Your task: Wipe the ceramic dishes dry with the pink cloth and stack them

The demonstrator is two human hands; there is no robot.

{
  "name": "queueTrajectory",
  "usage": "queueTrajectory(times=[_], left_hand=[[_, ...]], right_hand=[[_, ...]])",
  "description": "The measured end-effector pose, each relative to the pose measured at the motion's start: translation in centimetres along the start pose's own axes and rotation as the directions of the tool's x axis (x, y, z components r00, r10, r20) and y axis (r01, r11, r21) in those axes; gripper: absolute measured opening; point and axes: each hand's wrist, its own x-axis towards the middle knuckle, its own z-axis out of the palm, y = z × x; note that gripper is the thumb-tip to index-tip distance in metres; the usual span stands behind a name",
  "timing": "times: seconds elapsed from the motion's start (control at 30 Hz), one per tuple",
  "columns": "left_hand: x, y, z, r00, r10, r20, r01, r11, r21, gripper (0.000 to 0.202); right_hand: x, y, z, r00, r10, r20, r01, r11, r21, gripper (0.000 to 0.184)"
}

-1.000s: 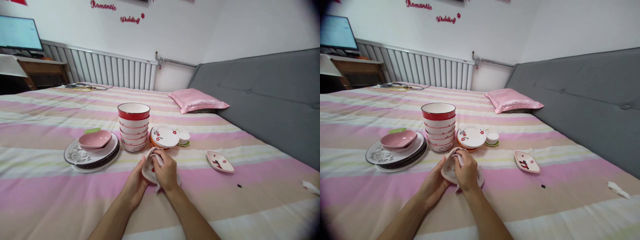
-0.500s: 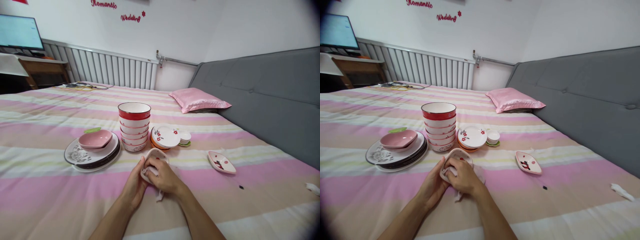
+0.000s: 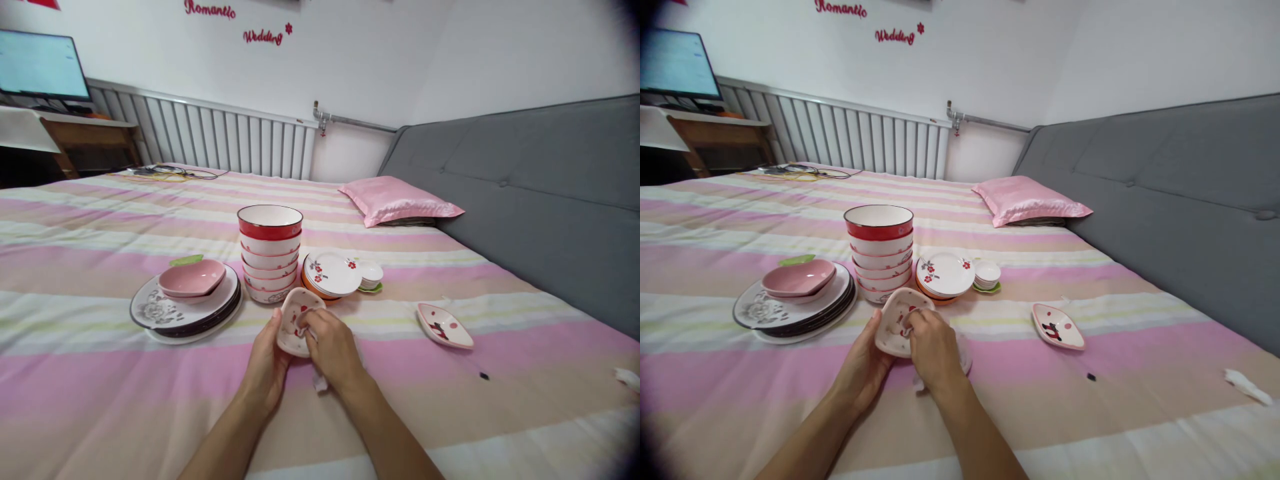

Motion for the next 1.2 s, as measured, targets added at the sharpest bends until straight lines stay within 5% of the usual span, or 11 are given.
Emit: queueTrajectory(times=[0.17, 0.3, 0.47, 0.8, 1.2], left_hand=[[-0.4, 0.1, 0.4, 1.0, -0.01, 0.006, 0.01, 0.998, 0.06, 0.037], [-0.7, 0.2, 0.4, 0.998, -0.047, -0.034, 0.05, 0.996, 0.075, 0.036], [-0.8, 0.1, 0.2, 0.991, -0.132, 0.02, 0.129, 0.986, 0.107, 0.041], [-0.7, -0.5, -0.4, 0.997, 0.008, 0.073, -0.03, 0.949, 0.314, 0.037], [-0.2, 0.1, -1.1, 0.974, 0.225, 0.01, -0.217, 0.926, 0.309, 0.034]], right_hand=[[0.2, 0.9, 0.3, 0.962, -0.103, -0.253, 0.101, 0.995, -0.02, 0.02], [0.4, 0.8, 0.2, 0.86, -0.272, -0.431, 0.27, 0.961, -0.066, 0.019], [0.4, 0.5, 0.1, 0.8, -0.344, -0.492, 0.352, 0.933, -0.08, 0.018], [0.0, 0.6, 0.5, 0.908, -0.209, -0.362, 0.22, 0.975, -0.011, 0.023], [0.2, 0.3, 0.5, 0.976, -0.001, -0.218, 0.039, 0.984, 0.171, 0.02]])
